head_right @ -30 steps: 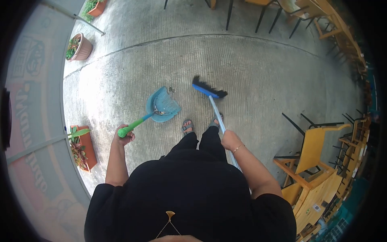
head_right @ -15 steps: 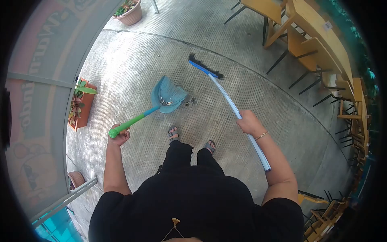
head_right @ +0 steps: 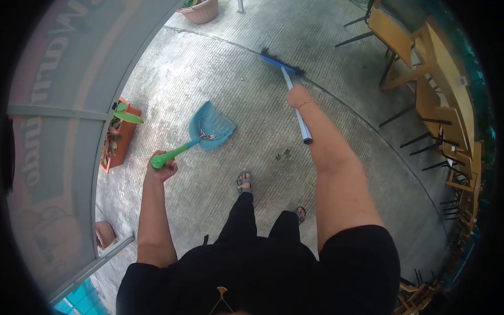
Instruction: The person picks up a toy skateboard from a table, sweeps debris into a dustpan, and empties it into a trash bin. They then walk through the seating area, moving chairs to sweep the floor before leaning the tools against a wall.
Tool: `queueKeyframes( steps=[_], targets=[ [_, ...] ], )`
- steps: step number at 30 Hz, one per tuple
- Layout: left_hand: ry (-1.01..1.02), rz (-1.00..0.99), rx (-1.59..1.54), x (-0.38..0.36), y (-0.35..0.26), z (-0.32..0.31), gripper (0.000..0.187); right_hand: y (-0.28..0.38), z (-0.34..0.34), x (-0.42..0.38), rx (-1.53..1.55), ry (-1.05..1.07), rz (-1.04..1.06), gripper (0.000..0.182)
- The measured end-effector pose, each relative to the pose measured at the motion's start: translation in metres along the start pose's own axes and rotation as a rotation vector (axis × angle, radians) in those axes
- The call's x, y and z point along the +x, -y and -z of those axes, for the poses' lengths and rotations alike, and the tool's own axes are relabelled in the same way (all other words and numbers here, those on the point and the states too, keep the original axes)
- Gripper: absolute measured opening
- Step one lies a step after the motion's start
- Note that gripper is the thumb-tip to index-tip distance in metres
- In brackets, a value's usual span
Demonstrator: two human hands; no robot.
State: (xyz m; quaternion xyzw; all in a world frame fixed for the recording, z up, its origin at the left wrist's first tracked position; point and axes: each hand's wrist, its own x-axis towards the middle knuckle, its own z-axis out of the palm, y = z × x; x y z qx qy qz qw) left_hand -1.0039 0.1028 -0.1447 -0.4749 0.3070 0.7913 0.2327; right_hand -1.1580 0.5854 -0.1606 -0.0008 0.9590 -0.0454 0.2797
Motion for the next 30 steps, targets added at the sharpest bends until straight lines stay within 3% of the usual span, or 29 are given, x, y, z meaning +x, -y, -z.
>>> queueKeyframes(
  steps=[3, 5, 7, 9, 11, 14, 19, 21, 25, 29, 30],
  targets=[
    [-0.010, 0.070, 0.020, 0.012, -0.032, -0.013, 0.021, 0.046, -0.030, 0.032, -0.281, 0.026, 0.089, 0.023],
    [-0.053, 0.087, -0.011, 0.027, -0.053, -0.017, 0.020, 0.089, -0.024, -0.010, -0.051, 0.114, -0.019, 0.023],
    [-0.094, 0.103, -0.027, 0.033, -0.067, -0.029, 0.019, 0.106, -0.036, -0.050, -0.229, 0.235, 0.116, 0.020],
    [-0.107, 0.122, -0.013, 0.041, -0.072, -0.039, 0.019, 0.099, -0.035, -0.100, -0.085, 0.257, 0.138, 0.020],
    [-0.118, 0.135, 0.012, 0.045, -0.074, -0.047, 0.019, 0.062, -0.051, -0.137, 0.134, 0.324, 0.297, 0.022],
    [-0.151, 0.150, 0.039, 0.045, -0.079, -0.055, 0.019, 0.063, -0.026, -0.227, 0.336, 0.309, 0.209, 0.022],
    [-0.095, 0.220, 0.109, 0.034, -0.087, -0.023, 0.019, 0.045, -0.011, -0.298, 0.488, 0.234, -0.084, 0.024],
    [-0.092, 0.211, 0.194, 0.019, -0.088, -0.007, 0.019, 0.016, -0.033, -0.309, 0.498, 0.121, -0.226, 0.022],
    [-0.096, 0.184, 0.362, -0.006, -0.080, 0.022, 0.020, -0.033, -0.107, -0.290, 0.461, 0.077, -0.306, 0.023],
    [-0.132, 0.187, 0.494, -0.015, -0.065, 0.043, 0.019, 0.017, -0.145, -0.288, 0.517, 0.212, -0.369, 0.023],
    [-0.132, 0.201, 0.522, -0.013, -0.061, 0.046, 0.019, 0.034, -0.160, -0.295, 0.497, 0.179, -0.279, 0.022]
  ],
)
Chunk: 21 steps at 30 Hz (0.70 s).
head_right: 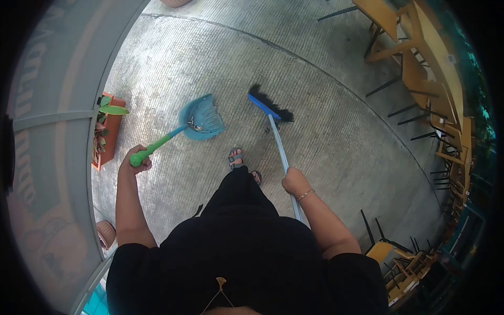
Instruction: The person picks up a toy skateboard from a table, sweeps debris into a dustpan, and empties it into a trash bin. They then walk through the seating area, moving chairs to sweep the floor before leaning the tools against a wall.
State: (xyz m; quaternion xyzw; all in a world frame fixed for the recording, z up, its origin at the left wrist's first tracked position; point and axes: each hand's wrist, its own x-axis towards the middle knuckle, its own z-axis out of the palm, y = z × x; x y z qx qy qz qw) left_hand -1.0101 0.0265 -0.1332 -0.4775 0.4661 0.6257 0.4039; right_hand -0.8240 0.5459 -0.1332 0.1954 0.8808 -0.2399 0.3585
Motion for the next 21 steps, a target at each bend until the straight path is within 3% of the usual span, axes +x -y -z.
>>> queueKeyframes(
  steps=[1, 4, 7, 11, 13, 17, 21],
  targets=[
    [0.013, 0.006, 0.009, -0.002, 0.005, -0.005, 0.019, 0.003, -0.021, -0.010, -0.024, -0.008, 0.085, 0.022],
    [0.033, 0.044, -0.032, -0.004, 0.014, -0.014, 0.020, 0.036, -0.022, -0.048, 0.165, 0.254, 0.224, 0.023],
    [0.066, 0.030, 0.025, -0.003, 0.021, -0.006, 0.023, 0.039, -0.020, -0.085, 0.272, 0.277, 0.341, 0.025],
    [0.056, -0.007, 0.018, -0.015, 0.044, 0.000, 0.024, 0.002, 0.018, -0.117, 0.123, 0.170, 0.294, 0.023],
    [0.049, -0.023, -0.079, -0.026, 0.056, 0.008, 0.022, -0.015, 0.042, -0.132, 0.208, 0.193, 0.079, 0.020],
    [0.129, -0.034, -0.186, -0.026, 0.078, 0.048, 0.017, -0.077, 0.044, -0.132, 0.311, 0.006, -0.132, 0.013],
    [0.157, -0.016, -0.173, -0.020, 0.090, 0.080, 0.024, -0.124, 0.023, -0.118, 0.389, -0.131, -0.240, 0.012]
  ],
)
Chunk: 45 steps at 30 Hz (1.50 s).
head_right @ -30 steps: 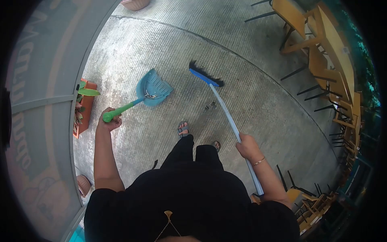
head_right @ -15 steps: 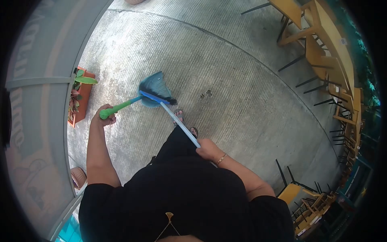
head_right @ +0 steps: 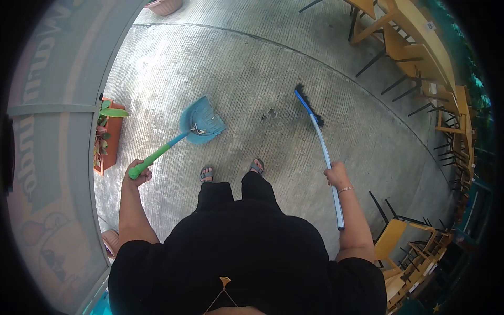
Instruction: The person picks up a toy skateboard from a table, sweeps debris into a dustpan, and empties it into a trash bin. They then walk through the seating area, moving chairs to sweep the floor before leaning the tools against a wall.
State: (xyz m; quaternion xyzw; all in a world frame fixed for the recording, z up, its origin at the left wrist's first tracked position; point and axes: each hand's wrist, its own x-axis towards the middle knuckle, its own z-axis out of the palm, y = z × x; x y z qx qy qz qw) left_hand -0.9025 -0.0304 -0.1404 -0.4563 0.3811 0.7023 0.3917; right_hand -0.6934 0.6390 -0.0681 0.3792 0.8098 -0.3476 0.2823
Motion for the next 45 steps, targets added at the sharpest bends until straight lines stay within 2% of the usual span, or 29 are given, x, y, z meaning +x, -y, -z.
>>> queueKeyframes(
  steps=[1, 3, 7, 9, 10, 11, 14, 16, 18, 23, 27, 29, 31, 32, 33, 34, 36, 38, 39, 41, 43, 45],
  targets=[
    [0.063, 0.019, 0.009, -0.003, 0.000, 0.006, 0.028, -0.006, -0.003, 0.001, 0.035, -0.047, -0.043, 0.012],
    [0.007, -0.019, 0.024, -0.008, 0.005, 0.028, 0.036, -0.010, -0.019, -0.010, 0.085, -0.097, -0.098, 0.012],
    [0.260, -0.044, -0.072, -0.051, 0.027, 0.126, 0.056, 0.003, -0.049, -0.079, 0.160, -0.208, -0.151, 0.010],
    [0.309, -0.046, -0.053, -0.064, 0.028, 0.144, 0.060, 0.015, -0.073, -0.110, 0.202, -0.181, -0.175, 0.009],
    [0.290, -0.043, -0.053, -0.058, 0.024, 0.140, 0.061, 0.019, -0.086, -0.117, 0.211, -0.184, -0.182, 0.009],
    [0.394, 0.009, -0.077, -0.042, 0.013, 0.132, 0.060, 0.023, -0.100, -0.120, 0.248, -0.165, -0.185, 0.009],
    [0.424, 0.041, 0.030, 0.011, -0.027, 0.077, 0.045, 0.035, -0.137, -0.123, 0.325, -0.147, -0.205, 0.009],
    [0.527, 0.083, 0.125, 0.031, -0.049, 0.037, 0.042, 0.041, -0.153, -0.128, 0.337, -0.100, -0.229, 0.011],
    [0.511, 0.072, 0.204, 0.042, -0.066, 0.012, 0.041, 0.045, -0.167, -0.140, 0.383, -0.102, -0.259, 0.012],
    [0.558, 0.093, 0.256, 0.022, -0.095, 0.010, 0.033, 0.028, -0.186, -0.177, 0.471, -0.156, -0.346, 0.014],
    [0.482, 0.071, 0.446, 0.012, -0.118, 0.023, 0.029, -0.021, -0.192, -0.190, 0.526, -0.241, -0.466, 0.016],
    [0.472, 0.092, 0.521, 0.013, -0.125, 0.010, 0.032, -0.054, -0.198, -0.183, 0.531, -0.261, -0.515, 0.016],
    [0.363, 0.143, 0.672, 0.017, -0.129, -0.006, 0.031, -0.086, -0.213, -0.169, 0.459, -0.280, -0.649, 0.018],
    [0.395, 0.184, 0.696, 0.029, -0.132, -0.009, 0.028, -0.097, -0.223, -0.162, 0.474, -0.288, -0.661, 0.018],
    [0.408, 0.187, 0.712, 0.035, -0.133, -0.016, 0.028, -0.100, -0.229, -0.154, 0.396, -0.263, -0.658, 0.019],
    [0.321, 0.198, 0.782, 0.041, -0.133, -0.025, 0.025, -0.104, -0.238, -0.146, 0.318, -0.242, -0.654, 0.020],
    [0.182, 0.198, 0.892, 0.054, -0.132, -0.042, 0.018, -0.118, -0.280, -0.121, 0.145, -0.208, -0.437, 0.022],
    [0.213, 0.293, 0.888, 0.069, -0.129, -0.053, 0.019, -0.017, -0.276, -0.150, 0.405, -0.140, -0.621, 0.020],
    [0.219, 0.332, 0.885, 0.078, -0.126, -0.058, 0.020, -0.019, -0.301, -0.152, 0.240, -0.171, -0.462, 0.020],
    [0.169, 0.273, 0.936, 0.069, -0.119, -0.083, 0.021, 0.025, -0.291, -0.189, 0.221, -0.010, -0.315, 0.020],
    [0.225, 0.372, 0.878, 0.082, -0.123, -0.092, 0.020, 0.056, -0.280, -0.219, 0.577, 0.090, -0.236, 0.018],
    [0.159, 0.352, 0.889, 0.076, -0.118, -0.108, 0.019, 0.078, -0.274, -0.238, 0.701, 0.198, -0.148, 0.016]
  ],
)
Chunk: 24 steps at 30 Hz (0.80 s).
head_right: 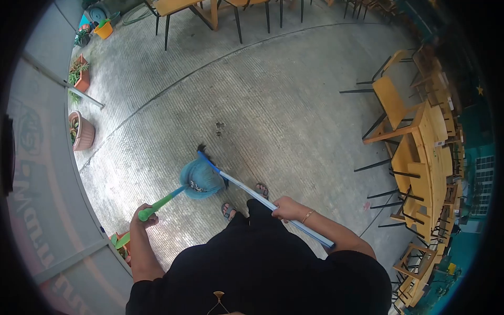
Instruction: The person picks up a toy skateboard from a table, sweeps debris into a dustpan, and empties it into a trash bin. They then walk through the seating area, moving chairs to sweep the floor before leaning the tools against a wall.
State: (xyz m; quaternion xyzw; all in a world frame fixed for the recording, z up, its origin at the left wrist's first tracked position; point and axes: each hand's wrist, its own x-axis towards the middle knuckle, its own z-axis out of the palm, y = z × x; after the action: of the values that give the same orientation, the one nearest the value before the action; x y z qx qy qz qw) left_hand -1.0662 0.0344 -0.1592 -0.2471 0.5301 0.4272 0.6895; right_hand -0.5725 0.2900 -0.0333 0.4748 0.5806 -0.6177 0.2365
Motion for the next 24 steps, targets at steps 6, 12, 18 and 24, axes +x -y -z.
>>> queueKeyframes(
  steps=[6, 12, 18, 24],
  targets=[
    [0.052, -0.012, -0.012, 0.006, -0.006, -0.024, 0.017, -0.016, 0.031, -0.018, 0.011, -0.092, 0.195, 0.017],
    [0.175, -0.072, -0.033, 0.016, -0.008, -0.070, 0.025, -0.085, 0.126, -0.026, -0.008, -0.477, -0.067, 0.021],
    [0.258, -0.182, -0.027, 0.017, -0.009, -0.187, 0.034, -0.185, 0.214, -0.040, -0.314, -0.833, -0.278, 0.020],
    [0.170, -0.209, -0.053, 0.039, -0.043, -0.343, 0.039, -0.269, 0.233, -0.083, 0.152, -0.814, -0.504, 0.022]
  ],
)
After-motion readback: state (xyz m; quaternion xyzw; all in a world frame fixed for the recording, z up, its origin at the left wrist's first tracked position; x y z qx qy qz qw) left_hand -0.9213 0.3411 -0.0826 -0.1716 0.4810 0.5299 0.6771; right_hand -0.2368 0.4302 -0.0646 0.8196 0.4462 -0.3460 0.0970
